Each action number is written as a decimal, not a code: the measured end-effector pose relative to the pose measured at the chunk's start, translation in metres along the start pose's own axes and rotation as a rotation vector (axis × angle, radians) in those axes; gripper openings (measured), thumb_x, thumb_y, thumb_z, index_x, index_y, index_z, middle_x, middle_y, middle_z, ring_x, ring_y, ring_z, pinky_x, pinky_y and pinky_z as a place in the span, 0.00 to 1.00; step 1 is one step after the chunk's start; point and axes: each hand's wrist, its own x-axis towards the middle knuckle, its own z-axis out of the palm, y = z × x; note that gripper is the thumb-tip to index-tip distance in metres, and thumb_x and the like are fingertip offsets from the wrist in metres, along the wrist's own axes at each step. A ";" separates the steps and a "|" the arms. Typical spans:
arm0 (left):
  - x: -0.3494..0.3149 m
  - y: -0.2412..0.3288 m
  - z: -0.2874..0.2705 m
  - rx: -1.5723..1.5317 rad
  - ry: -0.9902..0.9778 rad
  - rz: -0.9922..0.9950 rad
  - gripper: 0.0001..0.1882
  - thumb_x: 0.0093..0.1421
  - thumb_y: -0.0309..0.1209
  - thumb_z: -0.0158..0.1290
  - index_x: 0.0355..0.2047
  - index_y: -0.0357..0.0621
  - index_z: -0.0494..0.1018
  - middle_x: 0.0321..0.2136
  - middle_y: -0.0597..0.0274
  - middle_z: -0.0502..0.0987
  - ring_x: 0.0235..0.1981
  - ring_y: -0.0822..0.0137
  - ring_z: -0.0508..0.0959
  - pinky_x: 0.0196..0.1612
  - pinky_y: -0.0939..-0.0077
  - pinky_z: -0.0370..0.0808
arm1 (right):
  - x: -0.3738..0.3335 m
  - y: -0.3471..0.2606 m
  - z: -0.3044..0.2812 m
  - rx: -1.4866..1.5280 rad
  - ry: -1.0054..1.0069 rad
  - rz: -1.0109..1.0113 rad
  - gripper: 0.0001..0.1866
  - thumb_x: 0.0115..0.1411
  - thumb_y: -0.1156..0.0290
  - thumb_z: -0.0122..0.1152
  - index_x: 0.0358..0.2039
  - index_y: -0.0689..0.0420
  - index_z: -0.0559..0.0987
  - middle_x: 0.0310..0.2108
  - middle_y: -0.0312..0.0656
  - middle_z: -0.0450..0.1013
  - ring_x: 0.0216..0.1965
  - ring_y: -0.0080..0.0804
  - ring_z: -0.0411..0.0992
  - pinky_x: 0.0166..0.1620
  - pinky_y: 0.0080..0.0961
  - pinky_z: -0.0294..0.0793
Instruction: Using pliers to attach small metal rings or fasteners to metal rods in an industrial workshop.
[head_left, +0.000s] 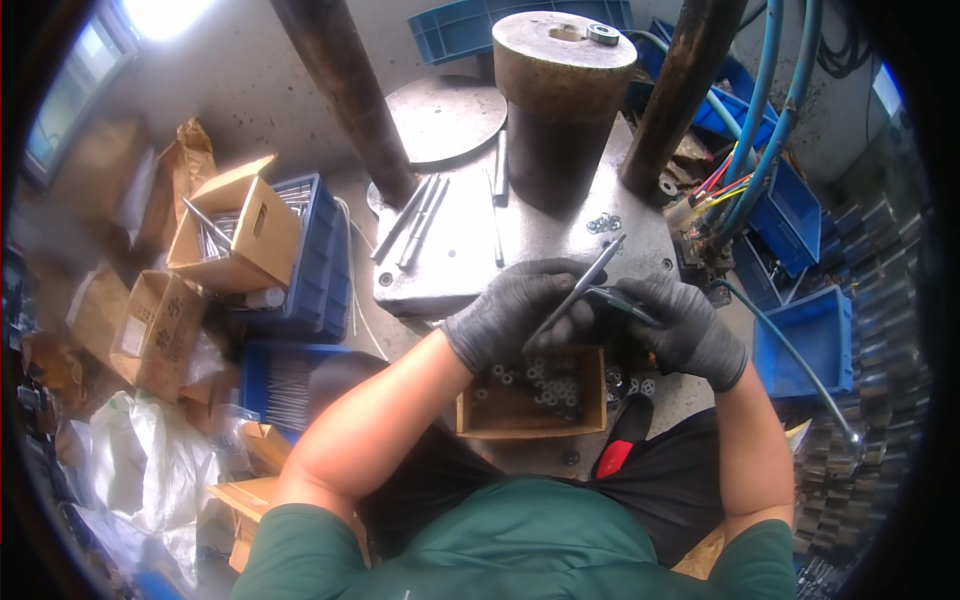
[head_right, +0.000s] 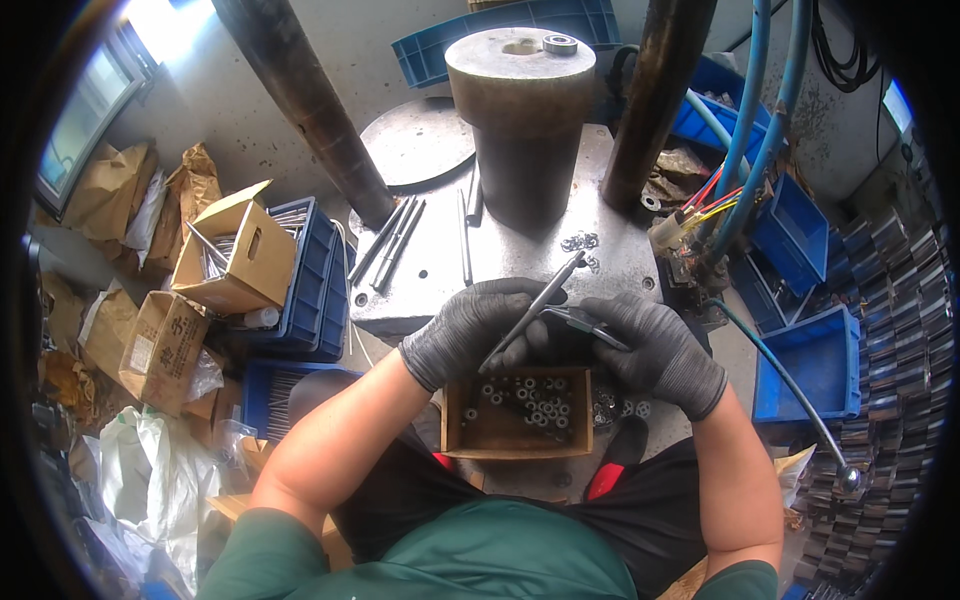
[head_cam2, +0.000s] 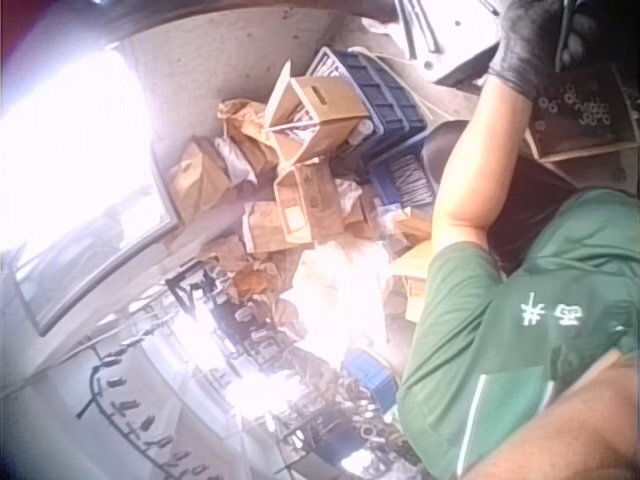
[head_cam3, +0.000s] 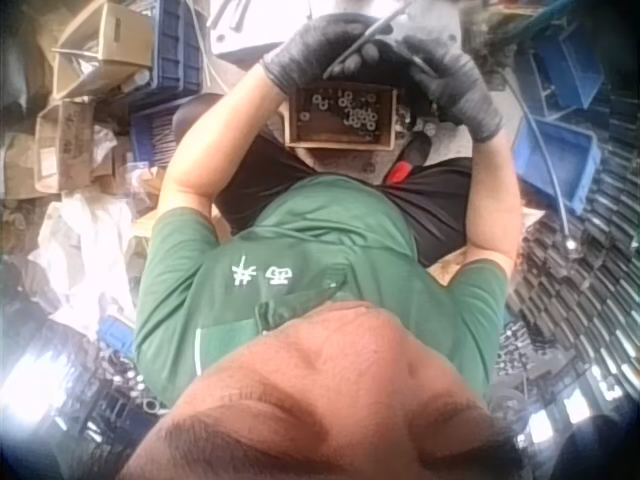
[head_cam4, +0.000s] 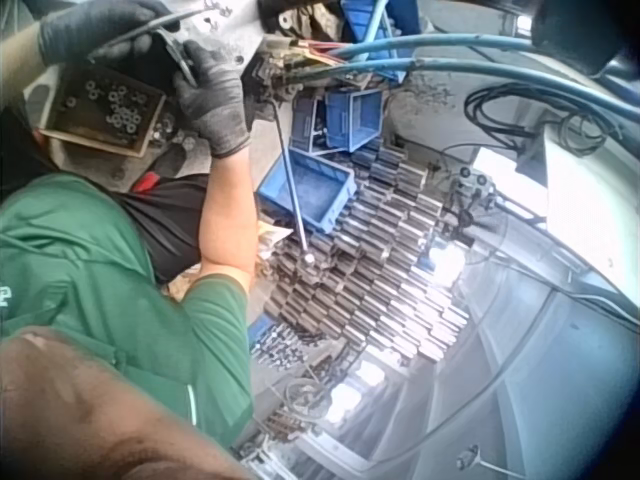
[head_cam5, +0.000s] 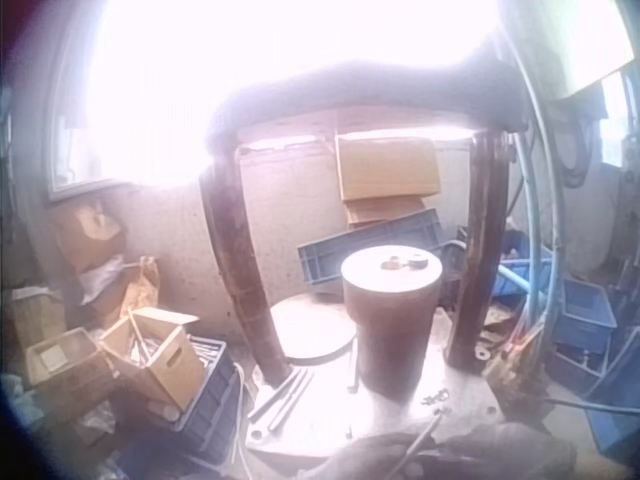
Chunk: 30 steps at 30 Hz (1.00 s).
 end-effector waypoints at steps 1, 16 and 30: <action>0.000 0.001 -0.001 0.020 0.005 0.001 0.28 0.69 0.36 0.55 0.64 0.31 0.68 0.32 0.54 0.83 0.21 0.72 0.80 0.21 0.86 0.76 | -0.001 0.001 0.001 0.038 -0.015 0.032 0.28 0.58 0.75 0.67 0.61 0.58 0.78 0.48 0.52 0.81 0.51 0.39 0.80 0.56 0.33 0.78; 0.000 -0.003 -0.010 -0.022 0.045 0.024 0.30 0.70 0.40 0.54 0.63 0.30 0.67 0.34 0.49 0.84 0.18 0.69 0.79 0.19 0.82 0.75 | -0.007 -0.019 -0.032 0.802 -0.181 0.388 0.29 0.58 0.57 0.68 0.56 0.63 0.79 0.37 0.41 0.81 0.31 0.22 0.76 0.28 0.17 0.74; -0.004 0.002 -0.015 0.081 0.037 0.031 0.29 0.72 0.44 0.51 0.63 0.31 0.68 0.30 0.56 0.83 0.12 0.74 0.71 0.13 0.83 0.65 | -0.005 -0.019 -0.019 0.793 0.033 0.327 0.22 0.61 0.58 0.69 0.48 0.63 0.81 0.36 0.40 0.79 0.40 0.26 0.77 0.48 0.27 0.77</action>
